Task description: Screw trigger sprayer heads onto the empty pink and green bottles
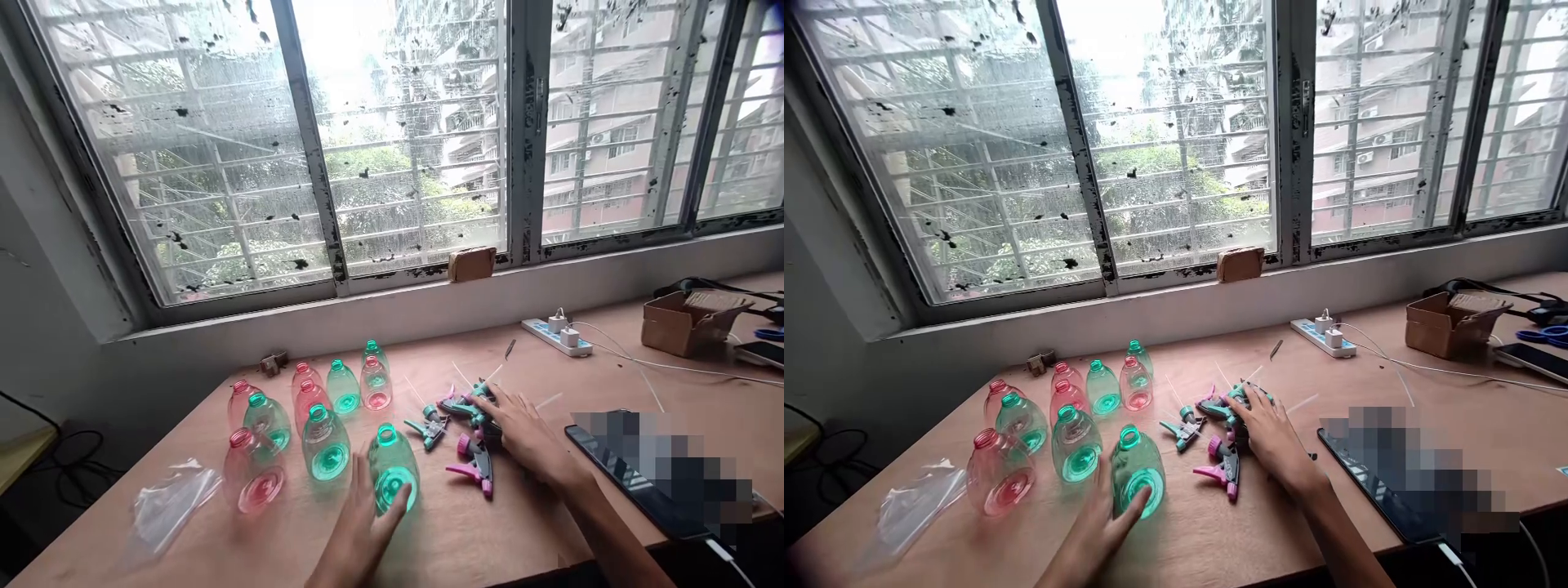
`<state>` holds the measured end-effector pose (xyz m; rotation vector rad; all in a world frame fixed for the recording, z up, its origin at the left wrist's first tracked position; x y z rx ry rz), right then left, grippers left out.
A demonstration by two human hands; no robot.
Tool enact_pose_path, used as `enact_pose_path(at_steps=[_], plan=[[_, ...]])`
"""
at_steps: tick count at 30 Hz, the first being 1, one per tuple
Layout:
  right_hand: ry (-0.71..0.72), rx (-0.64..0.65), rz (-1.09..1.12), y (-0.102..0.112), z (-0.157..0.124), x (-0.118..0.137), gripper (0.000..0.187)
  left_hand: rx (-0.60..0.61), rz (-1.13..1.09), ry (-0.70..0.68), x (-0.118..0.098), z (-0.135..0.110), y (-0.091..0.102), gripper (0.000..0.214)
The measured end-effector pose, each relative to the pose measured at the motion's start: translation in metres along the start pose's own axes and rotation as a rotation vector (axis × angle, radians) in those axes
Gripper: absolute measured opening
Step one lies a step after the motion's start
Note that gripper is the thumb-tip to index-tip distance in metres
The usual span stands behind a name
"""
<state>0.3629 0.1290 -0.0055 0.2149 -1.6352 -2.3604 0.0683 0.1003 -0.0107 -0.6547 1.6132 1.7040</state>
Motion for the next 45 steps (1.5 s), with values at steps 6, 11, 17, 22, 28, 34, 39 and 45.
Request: enact_pose_path(at_steps=[6,11,17,22,28,34,39,45], plan=[[0.090,-0.035,0.140,-0.008,-0.002,-0.006,0.059,0.089,-0.143,-0.094,0.001,-0.027,-0.019,0.075],[0.116,-0.019,0.181,-0.005,-0.006,-0.007,0.048,0.202,-0.222,-0.081,-0.008,-0.030,-0.018,0.077],[0.134,-0.048,0.234,0.000,-0.001,-0.003,0.039,0.224,-0.308,0.004,0.001,-0.027,-0.018,0.079],[0.097,-0.159,0.287,0.017,0.003,0.003,0.035,0.225,-0.402,0.056,0.004,-0.030,-0.017,0.070],[-0.020,-0.494,0.500,0.085,-0.021,0.004,0.024,0.187,-0.564,0.080,-0.001,-0.032,-0.005,0.074],[-0.124,-0.838,1.058,0.123,-0.051,0.008,0.023,0.081,-0.487,0.062,0.005,-0.028,0.006,0.074],[-0.153,-0.713,1.345,0.105,-0.042,0.012,0.022,0.092,-0.446,0.049,0.012,-0.027,0.005,0.073],[-0.173,-0.656,1.368,0.103,-0.043,0.015,0.021,0.133,-0.440,0.020,0.006,-0.033,0.003,0.070]])
Point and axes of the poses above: each hand's wrist, its own z-axis towards the middle knuckle, its own y-axis out of the back of the hand, x = y × z, the point moved 6 cm from there along z, towards the middle knuckle, and after that the axes turned 14 degrees about y, right-handed, at the moved point
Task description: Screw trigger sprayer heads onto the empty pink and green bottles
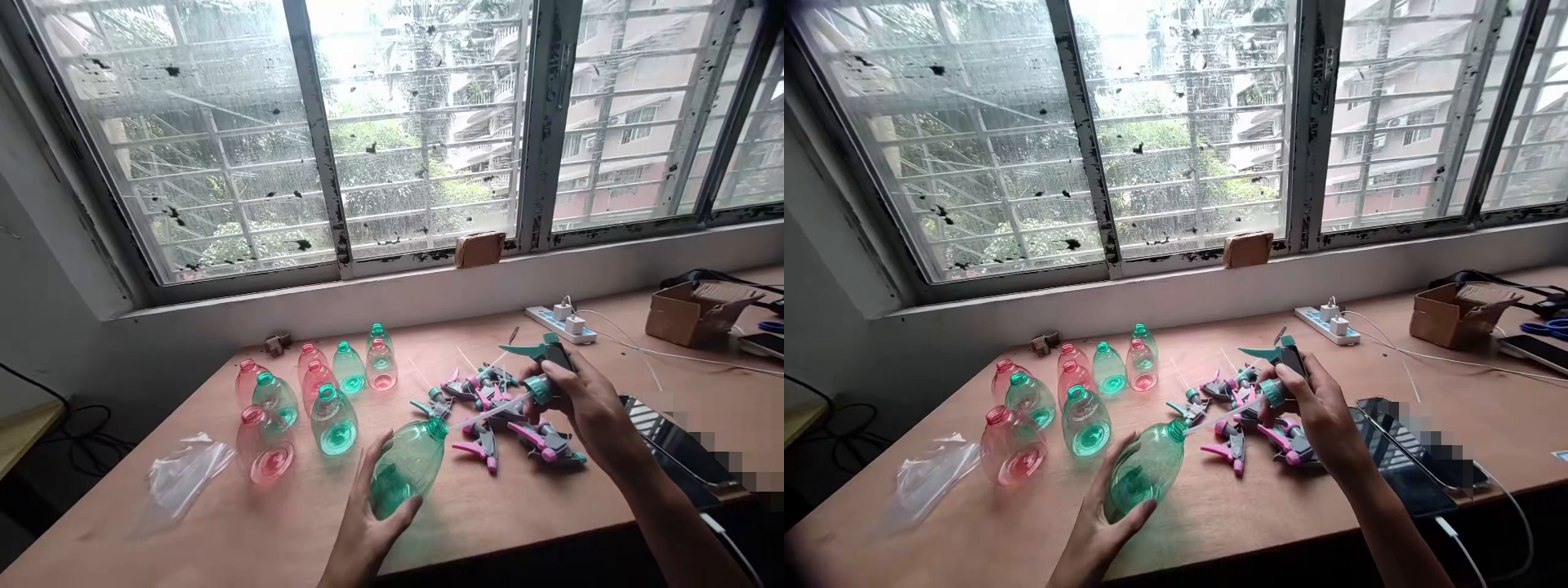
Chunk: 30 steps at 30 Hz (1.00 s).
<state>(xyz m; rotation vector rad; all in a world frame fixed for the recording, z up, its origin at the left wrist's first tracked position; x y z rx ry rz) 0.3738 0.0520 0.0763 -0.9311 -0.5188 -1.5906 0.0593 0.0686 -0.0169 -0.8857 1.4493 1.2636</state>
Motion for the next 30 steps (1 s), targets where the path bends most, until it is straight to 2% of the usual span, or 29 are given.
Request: enact_pose_path(at_steps=[3,7,11,14,20,26,30], plan=[[0.001,0.048,-0.021,-0.004,-0.004,0.008,0.023,0.021,0.020,-0.013,-0.004,-0.002,-0.003,0.071],[0.037,0.068,-0.002,0.000,-0.002,0.012,0.026,0.064,-0.003,-0.029,-0.003,-0.001,-0.007,0.085],[0.098,0.030,-0.036,0.015,0.004,0.013,0.024,0.105,-0.027,-0.046,0.001,0.001,-0.009,0.073],[0.124,0.005,-0.035,0.020,0.006,0.014,0.022,0.118,-0.005,-0.063,-0.001,0.000,-0.011,0.072],[0.039,0.152,0.017,-0.002,0.004,0.004,0.025,0.134,0.005,-0.039,-0.002,-0.002,-0.013,0.075],[0.103,0.006,0.027,0.014,0.007,0.006,0.022,0.123,0.015,0.002,-0.003,0.000,-0.010,0.076],[0.046,0.130,-0.018,0.004,0.004,0.001,0.025,0.144,0.039,0.015,-0.007,-0.003,-0.012,0.076]])
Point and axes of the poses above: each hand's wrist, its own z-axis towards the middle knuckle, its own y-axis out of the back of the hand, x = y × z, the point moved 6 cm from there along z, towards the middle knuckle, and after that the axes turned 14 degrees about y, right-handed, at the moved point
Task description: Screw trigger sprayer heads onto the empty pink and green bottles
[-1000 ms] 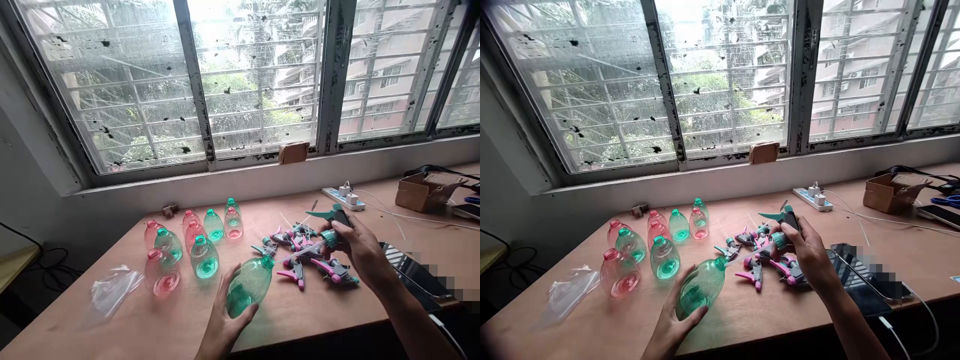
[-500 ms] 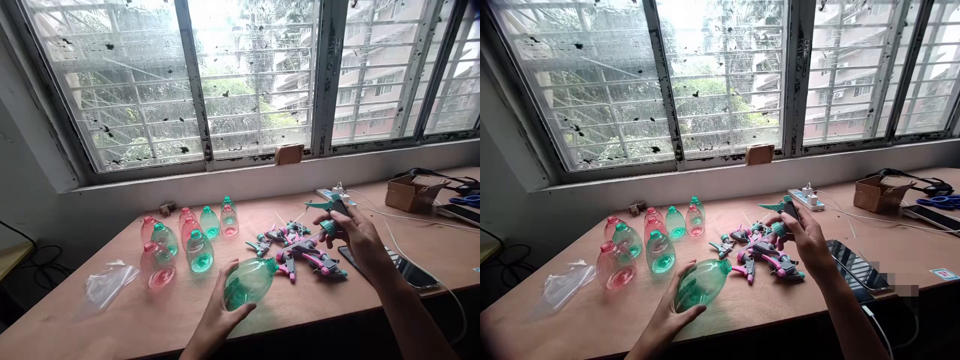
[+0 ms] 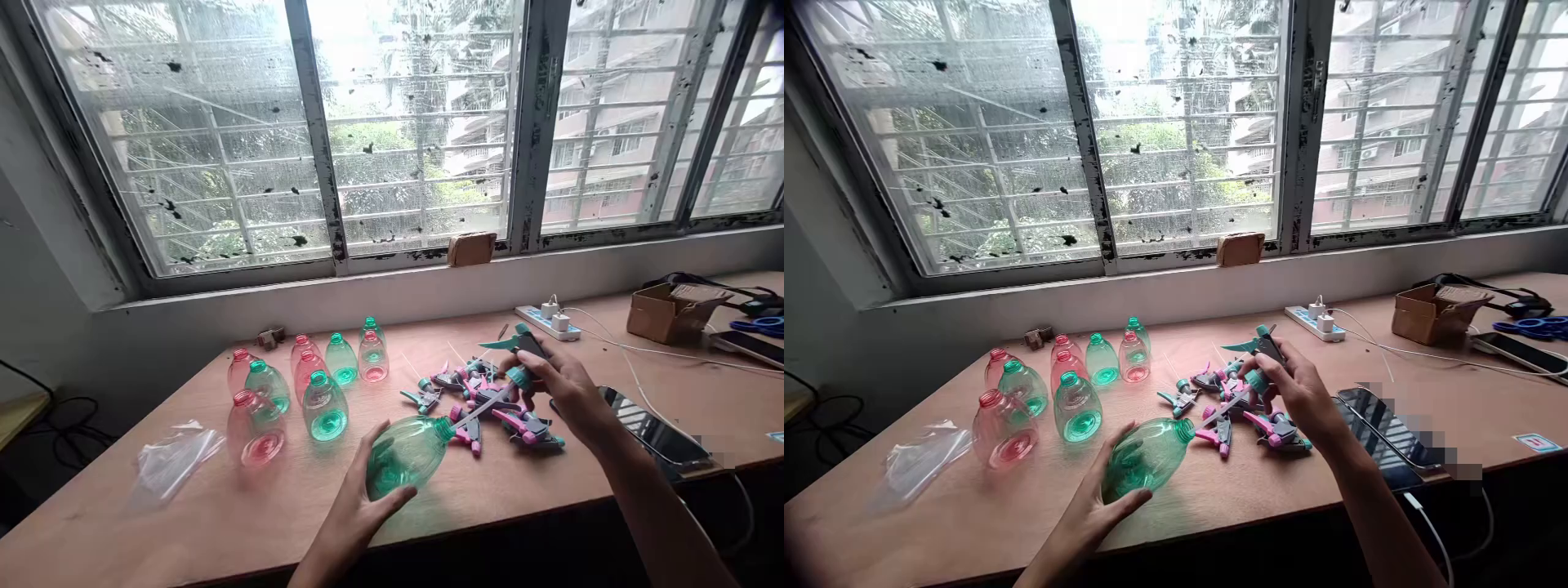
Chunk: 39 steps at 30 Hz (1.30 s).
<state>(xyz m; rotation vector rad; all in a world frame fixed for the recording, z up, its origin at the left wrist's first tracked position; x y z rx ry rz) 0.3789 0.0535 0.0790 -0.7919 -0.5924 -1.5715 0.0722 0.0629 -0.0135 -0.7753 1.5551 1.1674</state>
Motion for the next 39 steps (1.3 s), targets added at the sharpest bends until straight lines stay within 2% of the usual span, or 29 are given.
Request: enact_pose_path(at_steps=[4,8,11,14,19,21,24,26,28,32,39], plan=[[-0.066,0.216,0.020,-0.025,-0.003,-0.010,0.030,0.001,-0.019,0.021,0.002,-0.002,-0.001,0.086],[-0.137,0.485,0.012,-0.042,-0.014,-0.023,0.047,0.012,-0.052,0.056,0.004,-0.002,-0.002,0.085],[-0.159,0.547,0.016,-0.045,-0.018,-0.031,0.041,0.067,-0.028,0.049,0.002,-0.002,-0.005,0.080],[-0.131,0.537,0.062,-0.047,-0.015,-0.031,0.039,0.078,-0.014,0.049,0.000,-0.002,-0.005,0.079],[-0.187,0.527,0.166,-0.060,-0.020,-0.031,0.051,0.087,-0.008,0.069,0.005,-0.001,-0.005,0.082],[-0.224,0.413,0.221,-0.062,-0.031,-0.039,0.050,0.079,0.004,0.070,0.008,0.000,-0.005,0.082],[-0.275,0.154,0.377,-0.059,-0.054,-0.059,0.051,0.034,0.002,0.073,0.011,0.001,-0.004,0.089],[-0.285,0.085,0.540,-0.060,-0.070,-0.072,0.059,-0.009,-0.011,0.079,0.011,0.001,-0.002,0.090],[-0.275,0.068,0.592,-0.059,-0.079,-0.082,0.058,-0.022,-0.028,0.083,0.008,0.001,0.000,0.083],[-0.250,0.099,0.493,-0.061,-0.082,-0.090,0.029,0.020,-0.041,0.088,0.004,-0.001,-0.002,0.074],[-0.209,0.114,0.400,-0.067,-0.086,-0.093,0.029,0.032,0.108,0.046,0.003,-0.002,-0.008,0.083]])
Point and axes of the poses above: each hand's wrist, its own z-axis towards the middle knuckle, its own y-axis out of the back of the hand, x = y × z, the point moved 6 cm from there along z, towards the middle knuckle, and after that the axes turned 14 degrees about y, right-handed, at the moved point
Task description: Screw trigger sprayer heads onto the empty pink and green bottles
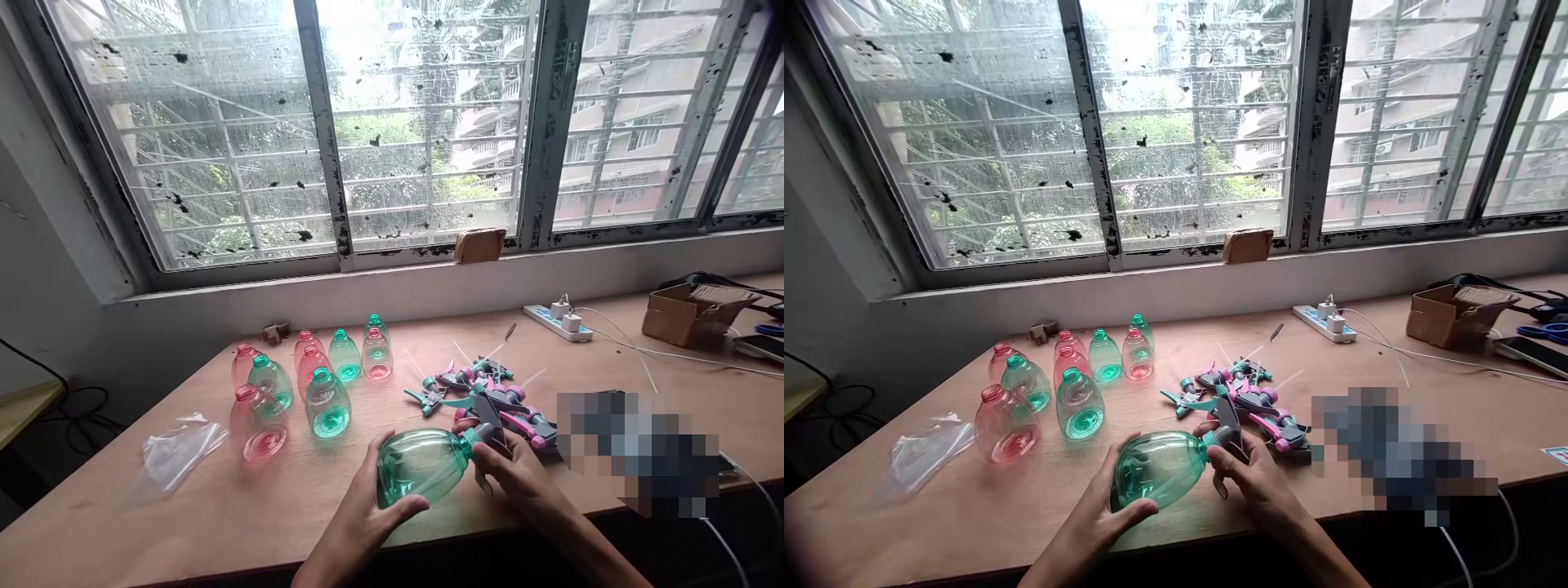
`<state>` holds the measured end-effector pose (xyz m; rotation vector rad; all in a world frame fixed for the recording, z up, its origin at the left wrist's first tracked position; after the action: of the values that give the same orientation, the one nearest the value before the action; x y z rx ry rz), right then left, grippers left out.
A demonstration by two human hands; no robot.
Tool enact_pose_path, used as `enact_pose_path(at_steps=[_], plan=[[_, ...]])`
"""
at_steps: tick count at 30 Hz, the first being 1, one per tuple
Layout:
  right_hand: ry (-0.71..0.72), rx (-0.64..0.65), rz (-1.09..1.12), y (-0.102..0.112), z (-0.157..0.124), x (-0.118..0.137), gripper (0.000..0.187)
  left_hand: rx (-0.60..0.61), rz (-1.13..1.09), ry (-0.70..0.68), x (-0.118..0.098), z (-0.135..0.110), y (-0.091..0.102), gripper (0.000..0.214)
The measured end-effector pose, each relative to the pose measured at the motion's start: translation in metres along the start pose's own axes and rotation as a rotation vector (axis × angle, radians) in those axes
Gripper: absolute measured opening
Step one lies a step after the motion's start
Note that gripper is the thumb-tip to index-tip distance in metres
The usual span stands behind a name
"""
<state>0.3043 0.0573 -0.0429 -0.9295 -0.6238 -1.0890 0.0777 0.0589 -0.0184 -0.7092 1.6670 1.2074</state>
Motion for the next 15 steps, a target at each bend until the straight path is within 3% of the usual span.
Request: enact_pose_path(at_steps=[7,10,15], plan=[[0.010,-0.047,-0.057,0.006,-0.005,-0.001,0.033,0.012,0.009,-0.006,0.005,0.000,0.000,0.094],[0.005,-0.048,-0.051,0.008,-0.006,-0.003,0.031,0.063,-0.006,-0.039,0.006,-0.001,-0.001,0.082],[0.052,-0.080,-0.050,0.011,-0.010,-0.003,0.036,0.039,0.027,0.006,0.004,-0.003,0.001,0.069]])
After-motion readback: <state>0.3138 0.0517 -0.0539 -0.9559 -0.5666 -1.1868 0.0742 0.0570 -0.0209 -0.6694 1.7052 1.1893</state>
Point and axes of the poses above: each hand's wrist, its own z-axis towards the middle knuckle, its own y-axis out of the back of the hand, x = y × z, the point moved 6 cm from there along z, towards the middle knuckle, and after that the axes turned 14 degrees about y, right-handed, at the moved point
